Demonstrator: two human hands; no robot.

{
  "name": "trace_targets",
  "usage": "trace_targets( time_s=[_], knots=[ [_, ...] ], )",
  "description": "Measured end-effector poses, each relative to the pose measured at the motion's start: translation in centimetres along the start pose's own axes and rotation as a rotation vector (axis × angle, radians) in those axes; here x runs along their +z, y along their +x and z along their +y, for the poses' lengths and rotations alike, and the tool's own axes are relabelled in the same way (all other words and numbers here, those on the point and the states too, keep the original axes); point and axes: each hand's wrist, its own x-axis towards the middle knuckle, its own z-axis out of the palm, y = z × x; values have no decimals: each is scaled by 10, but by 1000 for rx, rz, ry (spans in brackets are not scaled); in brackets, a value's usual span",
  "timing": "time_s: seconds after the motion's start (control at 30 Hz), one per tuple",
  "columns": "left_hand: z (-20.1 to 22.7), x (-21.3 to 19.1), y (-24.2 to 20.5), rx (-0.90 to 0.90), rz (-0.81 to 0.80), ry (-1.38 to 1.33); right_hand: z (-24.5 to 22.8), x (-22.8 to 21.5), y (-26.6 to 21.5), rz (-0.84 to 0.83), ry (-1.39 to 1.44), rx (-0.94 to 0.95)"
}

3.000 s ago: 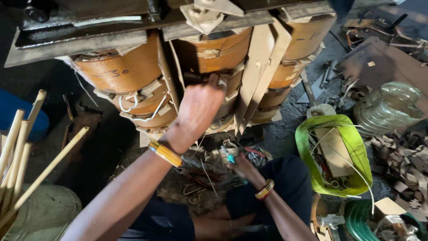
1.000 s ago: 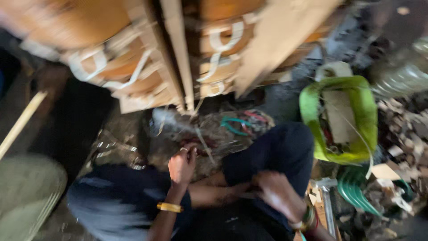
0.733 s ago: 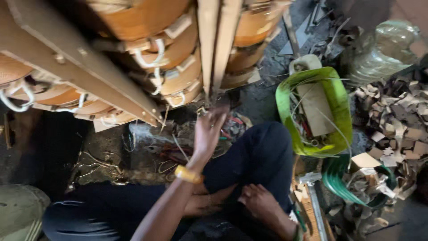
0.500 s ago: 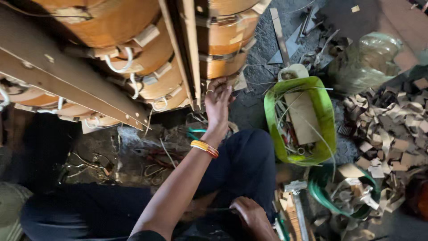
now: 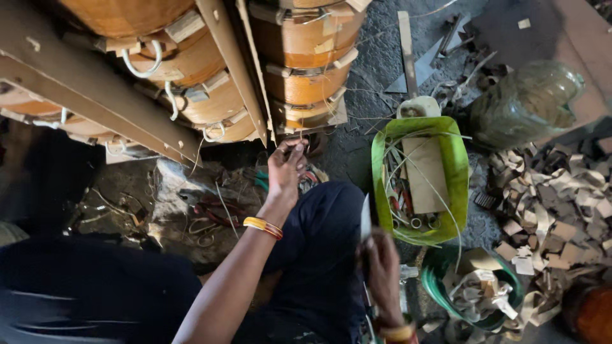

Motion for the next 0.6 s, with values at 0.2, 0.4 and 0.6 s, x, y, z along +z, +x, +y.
trace_targets(
  time_s=[0.2,0.4,0.6],
  knots=[
    [-10,14,-14,215,30,143,-52,25,101,14,-667,-782],
    [-3,-14,-4,43,-115,-15,-99,89,180,-182,-1091,-1028],
    [-9,-25,5,-9,-172,-177,-138,122,230,-209,-1491,-1234]
  ],
)
